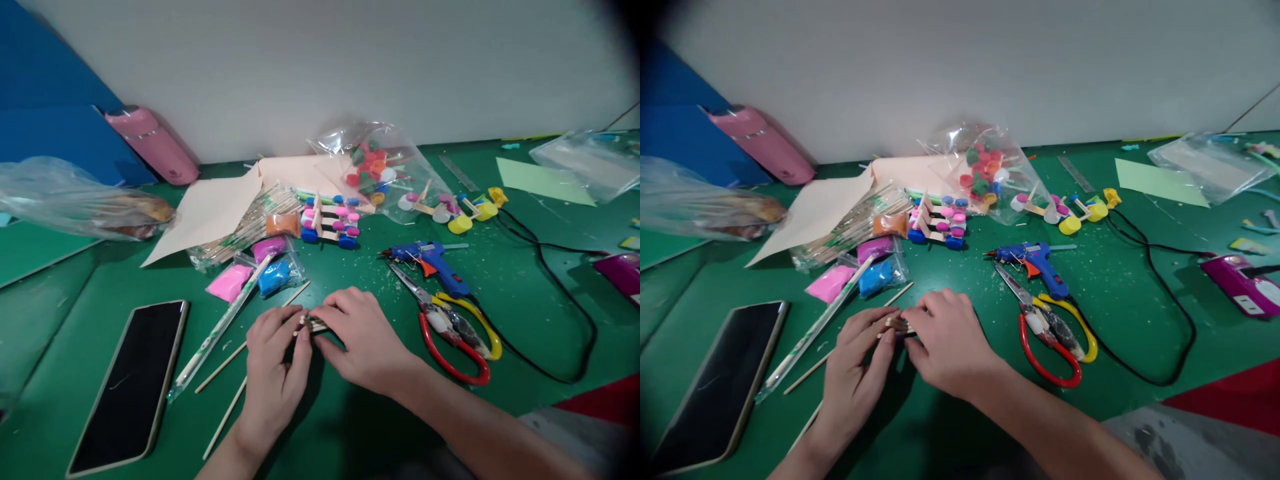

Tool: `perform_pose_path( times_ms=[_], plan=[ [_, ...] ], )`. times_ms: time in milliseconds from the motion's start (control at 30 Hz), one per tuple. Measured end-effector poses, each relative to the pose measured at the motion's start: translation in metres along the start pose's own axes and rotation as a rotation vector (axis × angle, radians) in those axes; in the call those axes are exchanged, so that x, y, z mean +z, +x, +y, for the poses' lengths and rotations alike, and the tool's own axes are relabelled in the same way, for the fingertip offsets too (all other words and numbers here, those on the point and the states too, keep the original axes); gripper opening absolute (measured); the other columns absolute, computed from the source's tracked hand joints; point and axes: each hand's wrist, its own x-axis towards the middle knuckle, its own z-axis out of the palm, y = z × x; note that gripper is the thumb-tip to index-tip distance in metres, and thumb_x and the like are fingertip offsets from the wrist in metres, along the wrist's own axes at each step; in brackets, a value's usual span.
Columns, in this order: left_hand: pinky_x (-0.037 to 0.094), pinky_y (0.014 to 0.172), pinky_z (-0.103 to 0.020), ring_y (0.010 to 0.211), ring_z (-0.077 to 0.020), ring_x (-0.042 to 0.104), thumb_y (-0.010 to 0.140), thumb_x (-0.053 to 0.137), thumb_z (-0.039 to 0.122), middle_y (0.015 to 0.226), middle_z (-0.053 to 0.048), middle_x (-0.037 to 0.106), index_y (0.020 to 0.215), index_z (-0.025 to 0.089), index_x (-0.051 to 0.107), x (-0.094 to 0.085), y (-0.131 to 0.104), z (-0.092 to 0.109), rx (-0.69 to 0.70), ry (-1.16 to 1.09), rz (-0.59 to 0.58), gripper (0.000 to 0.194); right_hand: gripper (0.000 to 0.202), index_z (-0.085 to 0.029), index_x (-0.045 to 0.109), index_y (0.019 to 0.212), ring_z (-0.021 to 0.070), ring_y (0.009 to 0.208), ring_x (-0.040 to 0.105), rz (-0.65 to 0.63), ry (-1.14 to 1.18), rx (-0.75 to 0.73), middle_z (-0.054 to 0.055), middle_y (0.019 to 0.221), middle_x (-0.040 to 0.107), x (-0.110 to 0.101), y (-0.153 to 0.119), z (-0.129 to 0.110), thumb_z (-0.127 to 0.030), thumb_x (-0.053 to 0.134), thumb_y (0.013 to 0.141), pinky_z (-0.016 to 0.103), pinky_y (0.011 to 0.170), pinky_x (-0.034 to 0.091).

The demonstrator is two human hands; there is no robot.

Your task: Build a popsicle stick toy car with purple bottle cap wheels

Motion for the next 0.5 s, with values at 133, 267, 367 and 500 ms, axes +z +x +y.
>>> perform_pose_path(
  times_ms=[133,267,367,500],
  plan=[
    [0.044,0.081,-0.038,0.093,-0.0217,0.055,0.083,0.045,0.019,0.096,-0.007,0.061,0.089,0.019,0.062,-0.001,-0.001,0.000,-0.017,-0.024,-0.007,0.018,0.026,-0.020,0.057,0.105,0.0216,0.091,0.045,0.002,-0.018,-0.006,0.006,0.100,0.056,0.001,0.000,0.001,-0.028,0.050,0.082,0.037,0.076,0.033],
    [0.044,0.081,-0.039,0.093,-0.0215,0.055,0.083,0.048,0.021,0.095,-0.007,0.061,0.090,0.017,0.062,0.000,0.001,-0.001,-0.028,-0.033,0.010,0.016,0.026,-0.020,0.057,0.105,0.0219,0.090,0.046,0.009,-0.027,-0.008,0.006,0.100,0.057,0.004,-0.001,-0.001,-0.028,0.049,0.082,0.038,0.078,0.033],
    [0.044,0.081,-0.038,0.092,-0.0209,0.055,0.082,0.049,0.020,0.095,-0.007,0.061,0.091,0.018,0.062,0.001,0.001,-0.002,-0.032,-0.043,0.020,0.016,0.027,-0.021,0.057,0.105,0.0226,0.091,0.047,0.049,-0.026,-0.009,0.005,0.100,0.058,0.000,-0.004,0.000,-0.028,0.051,0.080,0.038,0.078,0.034],
    [0.043,0.081,-0.038,0.092,-0.0212,0.055,0.083,0.048,0.020,0.095,-0.007,0.061,0.091,0.018,0.062,0.001,0.000,-0.003,-0.032,-0.055,0.029,0.016,0.030,-0.020,0.056,0.108,0.0237,0.094,0.050,0.291,-0.083,0.094,0.008,0.100,0.058,-0.023,-0.013,0.028,-0.028,0.052,0.079,0.038,0.081,0.037]
  ],
)
